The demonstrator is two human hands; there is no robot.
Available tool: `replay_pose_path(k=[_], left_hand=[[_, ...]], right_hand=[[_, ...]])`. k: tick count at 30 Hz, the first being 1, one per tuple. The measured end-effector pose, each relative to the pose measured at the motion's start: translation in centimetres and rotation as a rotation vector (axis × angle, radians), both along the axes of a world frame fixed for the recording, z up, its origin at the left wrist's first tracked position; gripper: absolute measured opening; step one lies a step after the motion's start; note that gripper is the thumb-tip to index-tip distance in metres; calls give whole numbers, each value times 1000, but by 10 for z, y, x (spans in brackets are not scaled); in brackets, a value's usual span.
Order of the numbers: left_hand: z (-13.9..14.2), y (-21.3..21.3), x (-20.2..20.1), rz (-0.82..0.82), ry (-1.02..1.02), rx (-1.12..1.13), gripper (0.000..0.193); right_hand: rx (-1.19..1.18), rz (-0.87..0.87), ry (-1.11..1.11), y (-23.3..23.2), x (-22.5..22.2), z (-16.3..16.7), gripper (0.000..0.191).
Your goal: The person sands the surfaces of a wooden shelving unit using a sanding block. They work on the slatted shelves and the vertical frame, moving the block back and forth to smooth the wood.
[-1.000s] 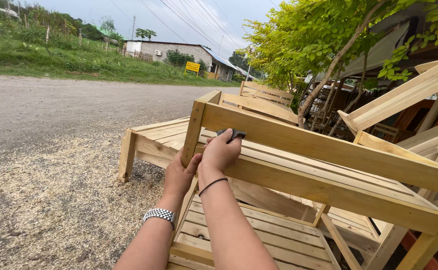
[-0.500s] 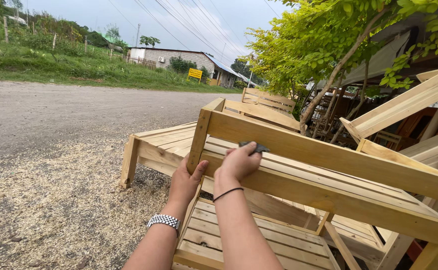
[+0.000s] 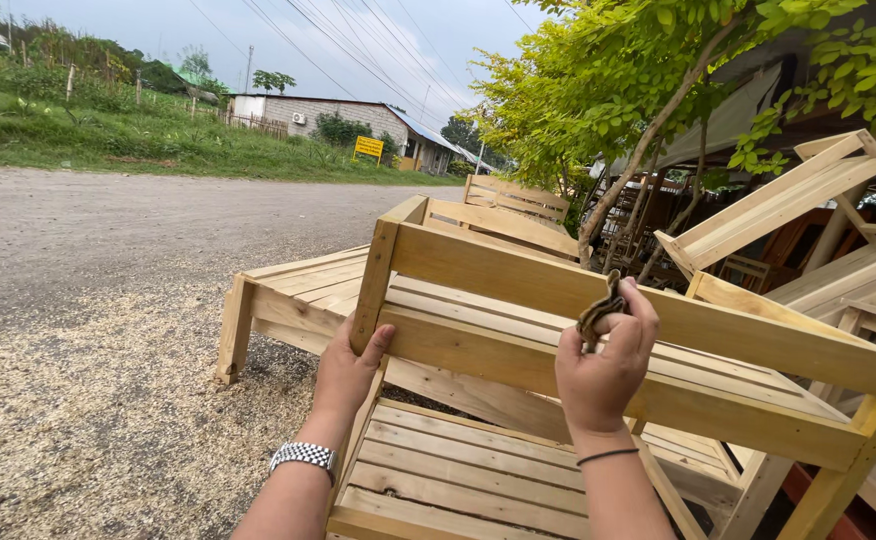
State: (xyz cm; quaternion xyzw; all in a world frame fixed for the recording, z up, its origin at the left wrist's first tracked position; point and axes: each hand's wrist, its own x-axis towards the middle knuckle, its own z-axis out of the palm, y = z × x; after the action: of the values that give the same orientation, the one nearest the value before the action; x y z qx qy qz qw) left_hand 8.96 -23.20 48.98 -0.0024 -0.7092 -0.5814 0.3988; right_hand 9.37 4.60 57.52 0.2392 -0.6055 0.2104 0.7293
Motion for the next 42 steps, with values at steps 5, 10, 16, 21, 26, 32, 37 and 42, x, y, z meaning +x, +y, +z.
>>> replay_pose_path(k=[5, 10, 16, 21, 26, 32, 37, 42], left_hand=[[-2, 1, -3, 36, -23, -1, 71], [-2, -6, -9, 38, -45, 24, 68], [-13, 2, -13, -4, -28, 11, 63], [-15, 5, -17, 24, 18, 20, 67], [-13, 1, -18, 34, -18, 22, 70], [-9, 8, -10, 52, -50, -11, 66], [-7, 7, -9, 30, 26, 15, 68], [-8, 5, -10, 5, 0, 20, 68]], right_hand=[[233, -130, -96, 10, -46, -1, 52], [414, -152, -52, -73, -50, 10, 48], [662, -394, 71, -121, -48, 15, 50], [745, -488, 63, -15, -52, -2, 49], [615, -380, -2, -64, -55, -9, 48], [771, -359, 76, -104, -39, 14, 49], [812, -388, 73, -26, -27, 16, 48], [738, -334, 51, -84, -43, 8, 46]])
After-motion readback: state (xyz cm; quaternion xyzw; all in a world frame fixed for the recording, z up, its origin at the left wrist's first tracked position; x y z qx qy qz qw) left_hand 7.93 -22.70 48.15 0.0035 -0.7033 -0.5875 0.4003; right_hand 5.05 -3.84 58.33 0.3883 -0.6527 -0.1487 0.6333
